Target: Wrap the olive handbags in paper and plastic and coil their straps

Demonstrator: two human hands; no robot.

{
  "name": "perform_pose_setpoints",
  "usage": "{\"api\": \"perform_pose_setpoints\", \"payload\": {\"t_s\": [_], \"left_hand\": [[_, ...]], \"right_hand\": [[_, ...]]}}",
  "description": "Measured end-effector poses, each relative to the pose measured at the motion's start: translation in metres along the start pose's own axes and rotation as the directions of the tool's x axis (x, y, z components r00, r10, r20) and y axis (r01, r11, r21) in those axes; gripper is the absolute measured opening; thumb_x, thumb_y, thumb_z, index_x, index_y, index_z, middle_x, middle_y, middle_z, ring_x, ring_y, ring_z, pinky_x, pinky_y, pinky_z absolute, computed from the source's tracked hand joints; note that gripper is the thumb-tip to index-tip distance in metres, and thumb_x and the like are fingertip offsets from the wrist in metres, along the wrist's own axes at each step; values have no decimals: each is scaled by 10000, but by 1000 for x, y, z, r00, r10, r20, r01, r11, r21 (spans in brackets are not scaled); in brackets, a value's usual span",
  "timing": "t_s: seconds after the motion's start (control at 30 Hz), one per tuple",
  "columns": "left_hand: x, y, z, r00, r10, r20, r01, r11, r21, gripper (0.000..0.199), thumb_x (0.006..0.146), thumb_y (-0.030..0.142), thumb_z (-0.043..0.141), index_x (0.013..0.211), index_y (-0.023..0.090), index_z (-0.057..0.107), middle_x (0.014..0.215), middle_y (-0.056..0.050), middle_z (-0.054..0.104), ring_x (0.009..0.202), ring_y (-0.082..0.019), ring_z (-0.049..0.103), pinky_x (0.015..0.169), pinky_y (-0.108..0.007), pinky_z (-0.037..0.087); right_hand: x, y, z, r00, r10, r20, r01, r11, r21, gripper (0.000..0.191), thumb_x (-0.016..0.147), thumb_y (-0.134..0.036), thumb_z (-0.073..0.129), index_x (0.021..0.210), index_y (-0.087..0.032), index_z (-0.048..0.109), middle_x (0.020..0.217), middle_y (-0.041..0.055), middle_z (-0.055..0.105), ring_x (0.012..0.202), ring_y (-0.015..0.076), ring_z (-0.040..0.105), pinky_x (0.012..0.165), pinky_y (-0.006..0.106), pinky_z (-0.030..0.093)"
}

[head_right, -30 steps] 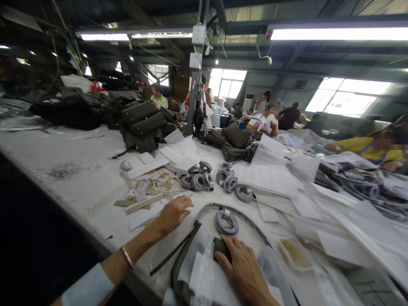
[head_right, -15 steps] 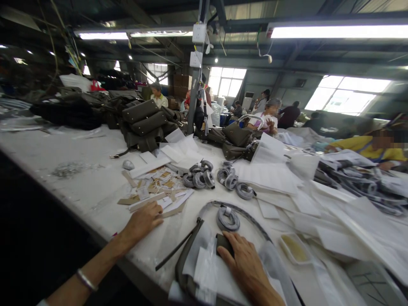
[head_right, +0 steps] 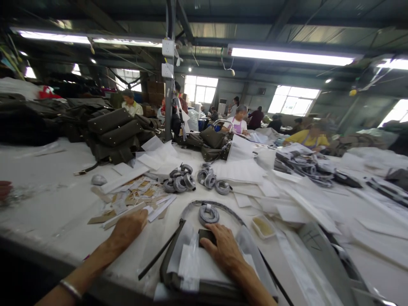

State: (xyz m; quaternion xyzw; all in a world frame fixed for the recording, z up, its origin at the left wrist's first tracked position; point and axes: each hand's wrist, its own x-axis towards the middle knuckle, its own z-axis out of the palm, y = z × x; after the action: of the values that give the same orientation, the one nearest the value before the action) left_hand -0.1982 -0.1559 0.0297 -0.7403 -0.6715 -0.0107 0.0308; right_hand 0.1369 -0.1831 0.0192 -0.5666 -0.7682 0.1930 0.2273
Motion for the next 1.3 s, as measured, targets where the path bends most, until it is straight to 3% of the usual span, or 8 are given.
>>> {"api": "perform_pose_setpoints", "payload": {"t_s": [0.17, 0.37, 0.5, 0.67, 0.77, 0.93, 1.13, 1.3], "left_hand": [[1, 38, -31, 992, 72, -102, -105, 923, -371, 254, 978, 225, 360, 1027, 187, 606, 897, -66, 722, 865, -233, 696, 732, -304, 472], [11, 115, -47, 923, 316, -219, -363, 531, -766, 170, 922, 285, 477, 859, 209, 615, 764, -2, 689, 702, -146, 641, 632, -229, 417], [30, 137, -41, 916, 336, -217, -352, 420, -836, 240, 951, 374, 441, 862, 200, 580, 663, 19, 646, 592, -131, 609, 598, -227, 434], [77, 135, -30, 937, 296, -185, -345, 701, -625, 261, 938, 333, 455, 1095, 178, 594, 1038, -73, 702, 968, -191, 653, 860, -285, 476], [109, 139, -15, 927, 363, -100, -355, 753, -554, 466, 797, 245, 622, 1249, 149, 565, 1300, -128, 610, 1219, -249, 551, 1032, -329, 403], [137, 155, 4, 893, 445, 58, -368, 800, -473, 561, 673, 247, 689, 1225, 200, 602, 1209, -106, 666, 1097, -287, 622, 934, -364, 475], [143, 162, 9, 901, 426, 76, -356, 829, -431, 355, 733, 303, 624, 1070, 208, 684, 1086, -106, 701, 1013, -292, 647, 831, -357, 490], [148, 161, 12, 917, 394, 61, -330, 836, -438, 326, 721, 282, 616, 1026, 213, 704, 1041, -89, 710, 987, -271, 650, 818, -333, 474]], "right_hand": [[9, -4, -9, 956, -38, -291, 103, 972, 212, 294, 841, -406, 605, 1046, -230, 721, 1057, 83, 696, 1022, 264, 617, 944, 422, 452], [22, -35, -9, 993, 103, 56, -109, 635, 765, 439, 704, -473, 775, 996, -159, 681, 838, 44, 692, 591, 136, 596, 513, 244, 440], [28, -34, -18, 987, 155, 51, -121, 490, 863, 423, 674, -496, 813, 806, -133, 642, 635, 1, 635, 496, 99, 544, 444, 198, 390], [40, -17, -42, 961, 263, -90, -58, 509, 859, 471, 631, -520, 842, 821, -134, 650, 703, 42, 688, 640, 161, 642, 571, 254, 513], [52, -4, -38, 939, 280, -199, 5, 570, 822, 493, 618, -548, 836, 826, -151, 631, 723, 53, 705, 683, 194, 671, 668, 317, 547], [63, 21, -11, 967, 127, -222, 41, 779, 626, 378, 713, -520, 768, 767, -177, 619, 679, 24, 690, 648, 177, 648, 637, 295, 515], [60, 24, -21, 967, 219, -128, -67, 709, 702, 384, 711, -514, 763, 761, -183, 575, 644, 23, 684, 619, 177, 645, 600, 286, 508], [64, 25, -30, 975, 124, -187, 7, 816, 577, 290, 724, -431, 761, 754, -164, 652, 657, 11, 669, 609, 149, 603, 599, 263, 475]]}}
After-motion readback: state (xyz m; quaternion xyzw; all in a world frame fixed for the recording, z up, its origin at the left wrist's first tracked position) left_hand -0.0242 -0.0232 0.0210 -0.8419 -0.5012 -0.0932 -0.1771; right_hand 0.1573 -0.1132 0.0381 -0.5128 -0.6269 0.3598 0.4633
